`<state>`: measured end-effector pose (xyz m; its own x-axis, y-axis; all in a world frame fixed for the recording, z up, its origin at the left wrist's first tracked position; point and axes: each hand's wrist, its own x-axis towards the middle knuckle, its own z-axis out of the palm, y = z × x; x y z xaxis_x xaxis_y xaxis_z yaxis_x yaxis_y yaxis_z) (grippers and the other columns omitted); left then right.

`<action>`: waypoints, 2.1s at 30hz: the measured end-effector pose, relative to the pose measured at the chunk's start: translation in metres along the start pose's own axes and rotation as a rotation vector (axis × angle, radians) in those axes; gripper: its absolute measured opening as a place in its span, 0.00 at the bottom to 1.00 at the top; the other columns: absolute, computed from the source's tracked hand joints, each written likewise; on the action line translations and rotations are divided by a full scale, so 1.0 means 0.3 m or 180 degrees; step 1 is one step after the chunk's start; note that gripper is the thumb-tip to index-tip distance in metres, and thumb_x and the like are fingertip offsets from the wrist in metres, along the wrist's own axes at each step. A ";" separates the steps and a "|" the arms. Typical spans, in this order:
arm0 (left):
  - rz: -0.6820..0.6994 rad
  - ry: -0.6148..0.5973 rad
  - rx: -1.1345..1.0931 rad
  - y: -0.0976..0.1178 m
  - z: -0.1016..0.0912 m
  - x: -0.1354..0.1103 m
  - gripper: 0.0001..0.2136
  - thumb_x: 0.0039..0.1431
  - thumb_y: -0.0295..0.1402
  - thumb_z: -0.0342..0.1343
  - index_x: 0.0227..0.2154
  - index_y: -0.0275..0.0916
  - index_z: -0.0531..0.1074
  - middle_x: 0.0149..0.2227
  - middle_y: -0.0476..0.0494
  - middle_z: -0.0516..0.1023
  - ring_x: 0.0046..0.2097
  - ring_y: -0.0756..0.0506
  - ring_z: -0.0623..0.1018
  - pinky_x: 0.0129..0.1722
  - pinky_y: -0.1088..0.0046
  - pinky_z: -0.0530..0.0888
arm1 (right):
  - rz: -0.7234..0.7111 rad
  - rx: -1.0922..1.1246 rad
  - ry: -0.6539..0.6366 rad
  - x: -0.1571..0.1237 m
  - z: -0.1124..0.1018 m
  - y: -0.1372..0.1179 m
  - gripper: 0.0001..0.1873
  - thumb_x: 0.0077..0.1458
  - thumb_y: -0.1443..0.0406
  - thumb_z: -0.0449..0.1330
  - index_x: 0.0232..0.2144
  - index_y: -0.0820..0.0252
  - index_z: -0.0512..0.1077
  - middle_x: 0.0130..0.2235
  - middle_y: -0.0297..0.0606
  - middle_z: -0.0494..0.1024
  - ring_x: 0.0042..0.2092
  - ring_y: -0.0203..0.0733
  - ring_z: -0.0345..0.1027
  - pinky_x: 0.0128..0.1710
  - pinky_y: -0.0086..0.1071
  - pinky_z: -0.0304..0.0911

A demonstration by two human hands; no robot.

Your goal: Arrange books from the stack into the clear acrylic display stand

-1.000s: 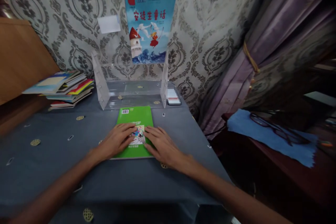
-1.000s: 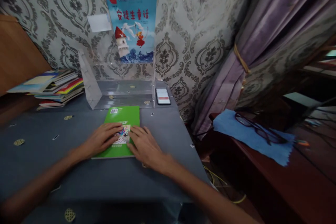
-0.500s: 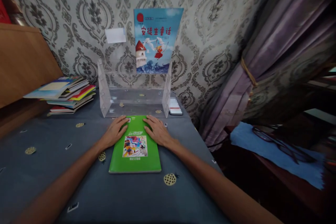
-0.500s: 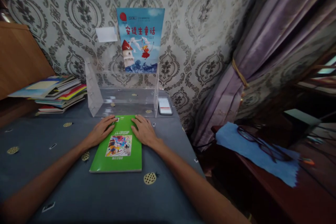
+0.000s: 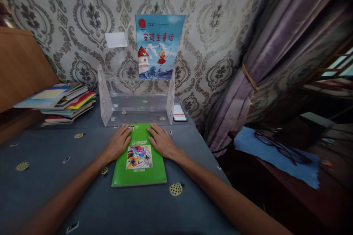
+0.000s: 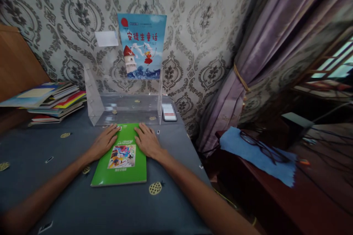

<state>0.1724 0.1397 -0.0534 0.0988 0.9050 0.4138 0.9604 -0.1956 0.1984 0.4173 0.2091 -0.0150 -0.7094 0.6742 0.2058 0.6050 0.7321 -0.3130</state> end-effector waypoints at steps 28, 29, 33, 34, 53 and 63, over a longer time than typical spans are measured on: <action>0.0151 -0.0108 -0.0009 0.285 -0.107 -0.317 0.22 0.72 0.37 0.39 0.63 0.37 0.63 0.67 0.37 0.63 0.69 0.40 0.60 0.65 0.54 0.65 | -0.1724 0.0028 -0.0566 -0.669 -0.111 -0.073 0.50 0.55 0.40 0.59 0.70 0.59 0.51 0.70 0.55 0.53 0.72 0.58 0.42 0.68 0.62 0.42; 0.0137 -0.0101 -0.0023 0.290 -0.109 -0.322 0.22 0.72 0.37 0.39 0.63 0.38 0.63 0.67 0.37 0.62 0.70 0.40 0.59 0.65 0.54 0.65 | -0.1792 -0.0028 -0.0603 -0.690 -0.113 -0.077 0.53 0.53 0.41 0.62 0.70 0.60 0.49 0.70 0.56 0.52 0.72 0.59 0.41 0.68 0.63 0.41; 0.0096 -0.0143 -0.0067 0.302 -0.119 -0.329 0.22 0.72 0.37 0.39 0.64 0.38 0.62 0.68 0.37 0.62 0.70 0.40 0.59 0.66 0.54 0.65 | -0.1789 -0.0384 -0.0320 -0.725 -0.094 -0.096 0.43 0.56 0.62 0.66 0.69 0.56 0.53 0.69 0.55 0.58 0.71 0.56 0.46 0.68 0.63 0.43; 0.0093 -0.0157 -0.0074 0.303 -0.122 -0.329 0.22 0.73 0.38 0.39 0.64 0.37 0.62 0.68 0.37 0.62 0.70 0.40 0.59 0.66 0.54 0.64 | -0.1814 -0.0450 -0.0133 -0.723 -0.088 -0.099 0.38 0.58 0.68 0.63 0.68 0.55 0.56 0.67 0.53 0.61 0.70 0.54 0.49 0.68 0.61 0.45; -0.0603 -0.0604 -0.2747 0.230 -0.297 -0.269 0.32 0.68 0.57 0.34 0.51 0.46 0.78 0.61 0.44 0.72 0.68 0.35 0.63 0.68 0.47 0.56 | -0.1493 0.0854 0.1162 -0.477 -0.301 -0.147 0.16 0.70 0.61 0.49 0.50 0.59 0.72 0.43 0.42 0.84 0.43 0.39 0.79 0.43 0.29 0.74; -0.1261 0.1151 -0.2994 0.333 -0.289 -0.150 0.29 0.56 0.62 0.53 0.38 0.37 0.78 0.36 0.42 0.82 0.41 0.41 0.78 0.44 0.66 0.75 | -0.0417 0.2586 0.1666 -0.214 -0.361 -0.153 0.17 0.59 0.52 0.60 0.28 0.58 0.73 0.26 0.31 0.72 0.28 0.34 0.64 0.29 0.28 0.62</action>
<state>0.2412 0.0469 0.0248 -0.4053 0.8327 0.3774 0.3073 -0.2647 0.9141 0.4742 0.1428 0.0865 -0.3841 0.6941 0.6089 -0.0401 0.6463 -0.7620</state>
